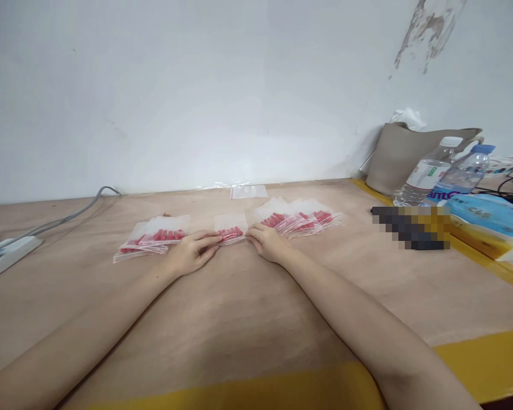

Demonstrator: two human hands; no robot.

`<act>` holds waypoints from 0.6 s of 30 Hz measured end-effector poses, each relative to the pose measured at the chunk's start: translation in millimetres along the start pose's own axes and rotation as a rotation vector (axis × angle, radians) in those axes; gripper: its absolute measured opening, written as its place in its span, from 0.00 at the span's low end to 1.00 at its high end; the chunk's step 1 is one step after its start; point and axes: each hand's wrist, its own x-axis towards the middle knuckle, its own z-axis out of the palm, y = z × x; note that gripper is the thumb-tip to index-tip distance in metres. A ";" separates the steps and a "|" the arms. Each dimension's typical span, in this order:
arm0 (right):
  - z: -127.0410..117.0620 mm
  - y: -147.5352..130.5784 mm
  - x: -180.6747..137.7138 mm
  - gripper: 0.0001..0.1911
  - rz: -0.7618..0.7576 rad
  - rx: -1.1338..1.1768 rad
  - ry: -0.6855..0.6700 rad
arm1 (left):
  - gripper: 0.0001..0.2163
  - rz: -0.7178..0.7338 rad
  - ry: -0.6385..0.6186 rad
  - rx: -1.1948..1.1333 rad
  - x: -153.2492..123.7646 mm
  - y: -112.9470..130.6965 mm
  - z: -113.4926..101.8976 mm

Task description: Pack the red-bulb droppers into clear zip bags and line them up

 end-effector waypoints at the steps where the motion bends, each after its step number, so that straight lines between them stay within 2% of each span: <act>1: 0.5 0.0 -0.2 0.11 -0.005 0.010 0.003 | 0.11 -0.005 0.030 0.021 -0.6 0.4 1.5; 5: 6.7 5.6 -2.0 0.11 -0.027 -0.030 0.035 | 0.09 -0.014 0.080 0.055 1.1 0.9 5.2; 10: 13.2 11.9 0.3 0.11 0.027 -0.185 0.061 | 0.07 -0.015 0.109 0.106 5.9 1.0 7.2; 14: 7.7 4.7 5.9 0.10 0.001 -0.378 0.012 | 0.09 0.024 0.119 0.164 7.7 -1.0 11.1; 18: 1.6 -4.0 9.6 0.10 -0.048 -0.478 -0.009 | 0.09 0.079 0.134 0.210 9.1 -0.7 13.5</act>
